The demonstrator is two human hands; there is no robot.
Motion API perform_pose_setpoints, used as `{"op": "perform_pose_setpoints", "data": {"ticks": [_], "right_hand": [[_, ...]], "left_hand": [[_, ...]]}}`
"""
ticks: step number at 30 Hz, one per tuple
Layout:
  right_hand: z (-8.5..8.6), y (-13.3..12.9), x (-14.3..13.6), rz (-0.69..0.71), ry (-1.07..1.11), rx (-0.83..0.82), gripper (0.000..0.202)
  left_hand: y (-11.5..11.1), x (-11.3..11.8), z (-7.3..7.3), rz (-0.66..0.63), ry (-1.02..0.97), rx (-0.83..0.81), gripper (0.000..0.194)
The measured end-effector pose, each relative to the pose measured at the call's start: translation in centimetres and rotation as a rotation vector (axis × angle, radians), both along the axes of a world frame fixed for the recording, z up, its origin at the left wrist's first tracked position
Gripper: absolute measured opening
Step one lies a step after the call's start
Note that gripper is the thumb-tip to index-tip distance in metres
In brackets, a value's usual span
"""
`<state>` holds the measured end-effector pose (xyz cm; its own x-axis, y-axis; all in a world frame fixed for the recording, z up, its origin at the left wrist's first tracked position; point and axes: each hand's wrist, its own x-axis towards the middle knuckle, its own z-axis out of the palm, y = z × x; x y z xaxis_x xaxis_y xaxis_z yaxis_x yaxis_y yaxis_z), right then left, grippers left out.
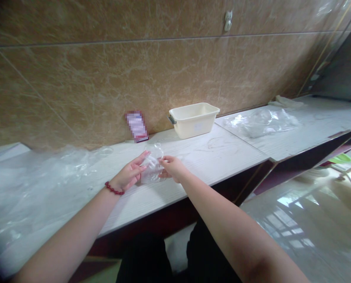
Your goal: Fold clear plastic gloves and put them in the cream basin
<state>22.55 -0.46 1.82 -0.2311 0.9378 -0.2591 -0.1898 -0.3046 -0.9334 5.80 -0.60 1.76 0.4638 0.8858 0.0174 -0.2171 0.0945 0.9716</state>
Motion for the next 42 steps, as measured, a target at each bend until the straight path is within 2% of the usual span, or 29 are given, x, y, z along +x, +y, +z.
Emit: {"op": "perform_pose_setpoints", "data": {"ticks": [7,15,24,29,34,38,42], "right_hand": [[-0.27,0.22,-0.09,-0.014,0.001,0.019,0.006],[-0.02,0.0,-0.38,-0.007,-0.033,0.012,0.005],[-0.02,-0.22,-0.58,0.04,-0.065,0.028,0.008],[0.08,-0.45,-0.62,0.1,-0.071,0.03,0.008],[0.29,-0.57,-0.69,0.124,-0.069,0.032,0.012],[0.14,-0.41,-0.72,0.084,-0.064,0.043,0.009],[-0.13,-0.11,-0.68,0.035,-0.023,0.077,0.012]], "left_hand": [[0.0,0.05,-0.09,-0.007,-0.024,0.03,0.061],[-0.02,-0.06,0.28,0.061,-0.071,0.017,0.071],[0.45,0.14,0.27,0.218,-0.125,-0.028,0.052],[0.79,0.0,0.02,0.284,-0.127,-0.038,0.053],[0.72,0.04,0.13,0.242,-0.127,-0.007,0.062],[0.55,-0.06,0.26,0.219,-0.153,0.005,0.063],[0.38,-0.1,-0.05,0.145,-0.034,-0.042,0.069]]}}
